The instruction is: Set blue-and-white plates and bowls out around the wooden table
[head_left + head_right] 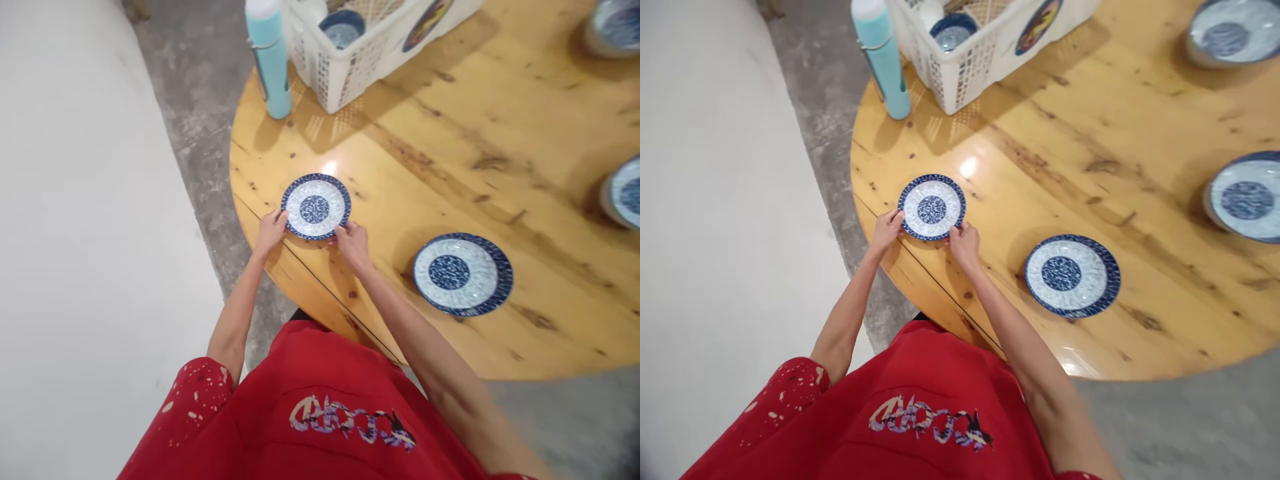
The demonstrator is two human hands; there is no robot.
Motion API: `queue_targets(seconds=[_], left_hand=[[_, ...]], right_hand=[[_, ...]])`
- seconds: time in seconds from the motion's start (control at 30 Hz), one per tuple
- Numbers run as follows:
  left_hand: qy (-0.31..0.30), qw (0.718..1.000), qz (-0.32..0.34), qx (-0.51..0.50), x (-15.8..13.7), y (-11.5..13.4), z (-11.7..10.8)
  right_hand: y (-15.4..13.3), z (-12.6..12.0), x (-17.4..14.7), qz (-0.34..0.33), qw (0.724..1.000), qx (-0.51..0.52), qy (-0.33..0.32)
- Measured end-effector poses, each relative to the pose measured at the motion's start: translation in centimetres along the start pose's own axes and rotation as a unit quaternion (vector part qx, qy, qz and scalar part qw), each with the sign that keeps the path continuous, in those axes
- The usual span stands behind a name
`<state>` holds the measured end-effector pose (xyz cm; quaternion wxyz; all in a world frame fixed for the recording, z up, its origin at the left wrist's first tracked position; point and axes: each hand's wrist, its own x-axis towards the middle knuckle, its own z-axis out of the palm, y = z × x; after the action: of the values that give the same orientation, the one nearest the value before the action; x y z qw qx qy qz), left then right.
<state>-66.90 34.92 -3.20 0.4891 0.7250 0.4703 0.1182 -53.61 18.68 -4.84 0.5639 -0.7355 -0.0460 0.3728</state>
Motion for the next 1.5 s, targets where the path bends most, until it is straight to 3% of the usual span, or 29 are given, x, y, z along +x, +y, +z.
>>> queue_targets(seconds=[0.13,0.43,0.57,0.73,1.1,1.5], left_hand=[[-0.028,0.999,-0.014,-0.024,0.1,0.1,0.2],[-0.027,0.999,-0.009,-0.017,-0.1,0.9,-0.4],[-0.019,1.0,0.0,0.018,0.1,1.0,-0.9],[-0.012,1.0,0.001,-0.01,1.4,0.4,-0.7],[-0.018,1.0,0.008,-0.002,0.8,0.6,0.2],[-0.028,0.999,0.031,-0.003,1.2,-1.7,0.4]], right_hand=[[0.2,0.5,0.1,-0.007,1.0,-0.009,0.024],[-0.6,0.9,-0.4,-0.007,0.998,-0.056,0.027],[-1.6,1.2,-0.9,0.009,0.996,-0.092,-0.006],[-1.6,1.3,-0.5,-0.003,0.995,-0.101,0.024],[-1.5,0.7,-1.0,0.021,0.999,-0.029,0.001],[1.2,1.0,-0.5,-0.002,0.999,0.037,0.006]])
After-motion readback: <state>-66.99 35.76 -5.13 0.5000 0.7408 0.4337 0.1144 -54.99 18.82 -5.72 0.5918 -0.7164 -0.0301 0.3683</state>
